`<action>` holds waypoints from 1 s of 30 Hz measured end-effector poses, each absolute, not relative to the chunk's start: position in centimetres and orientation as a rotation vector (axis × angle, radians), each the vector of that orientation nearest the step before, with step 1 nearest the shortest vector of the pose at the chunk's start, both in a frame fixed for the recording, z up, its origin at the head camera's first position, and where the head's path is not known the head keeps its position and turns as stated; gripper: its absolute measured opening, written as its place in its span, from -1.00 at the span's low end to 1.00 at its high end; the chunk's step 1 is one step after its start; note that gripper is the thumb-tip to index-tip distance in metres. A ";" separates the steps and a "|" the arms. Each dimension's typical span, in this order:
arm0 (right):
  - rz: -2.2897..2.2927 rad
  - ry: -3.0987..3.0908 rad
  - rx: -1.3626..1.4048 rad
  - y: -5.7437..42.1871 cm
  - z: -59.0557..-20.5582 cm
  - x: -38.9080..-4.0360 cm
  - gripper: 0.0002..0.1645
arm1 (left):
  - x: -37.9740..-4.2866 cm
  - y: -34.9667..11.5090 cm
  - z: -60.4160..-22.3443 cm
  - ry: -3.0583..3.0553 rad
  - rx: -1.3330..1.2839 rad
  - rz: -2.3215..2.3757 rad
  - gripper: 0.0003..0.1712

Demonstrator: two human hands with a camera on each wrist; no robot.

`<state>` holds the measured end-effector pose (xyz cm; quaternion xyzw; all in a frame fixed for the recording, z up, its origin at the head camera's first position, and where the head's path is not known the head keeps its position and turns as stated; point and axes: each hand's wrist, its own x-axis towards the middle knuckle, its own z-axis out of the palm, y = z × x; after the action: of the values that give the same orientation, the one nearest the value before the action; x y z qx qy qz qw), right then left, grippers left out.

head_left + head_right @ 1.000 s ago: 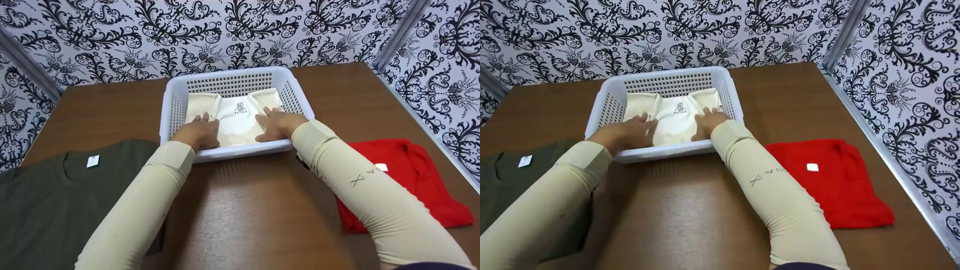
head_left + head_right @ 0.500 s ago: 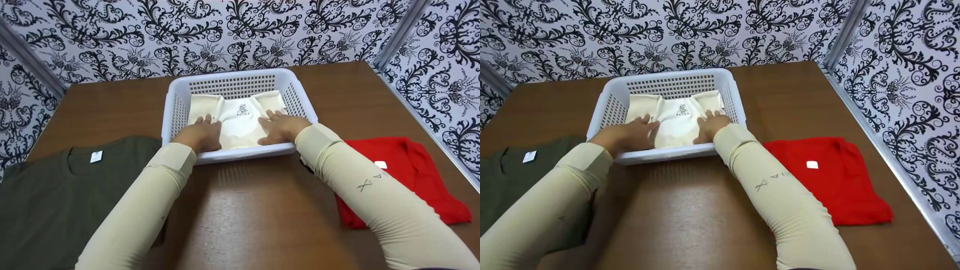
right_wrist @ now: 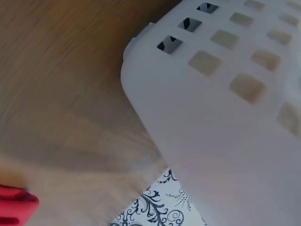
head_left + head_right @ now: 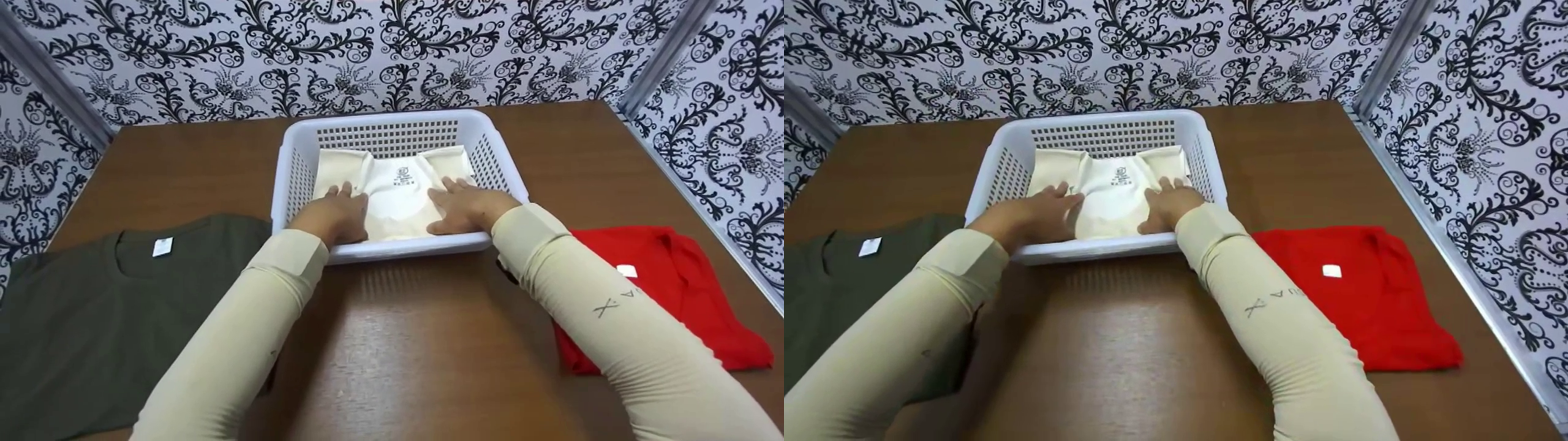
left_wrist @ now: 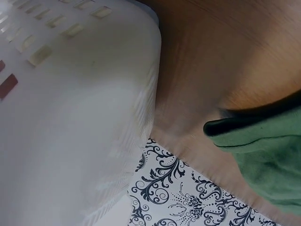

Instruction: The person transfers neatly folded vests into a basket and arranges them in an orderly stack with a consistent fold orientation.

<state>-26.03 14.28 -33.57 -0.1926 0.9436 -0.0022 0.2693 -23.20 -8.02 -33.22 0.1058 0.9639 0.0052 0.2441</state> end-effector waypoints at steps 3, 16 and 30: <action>-0.045 2.583 -0.585 14.4 -33.7 -26.4 -0.15 | -23.4 -8.1 -33.1 2.659 0.354 -0.020 -0.25; -0.945 3.036 -1.115 11.5 -28.3 -20.6 -0.78 | -20.4 -12.9 -27.7 3.121 0.616 0.562 -0.68; -1.329 2.197 -1.097 2.6 -35.2 -10.0 -0.72 | -11.8 -24.1 -31.8 3.774 0.429 0.779 -0.82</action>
<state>-9.96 2.58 -35.19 -0.3869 0.7749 -0.4687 0.1737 -11.84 -24.10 -31.79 0.1032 0.9082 0.1875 -0.3598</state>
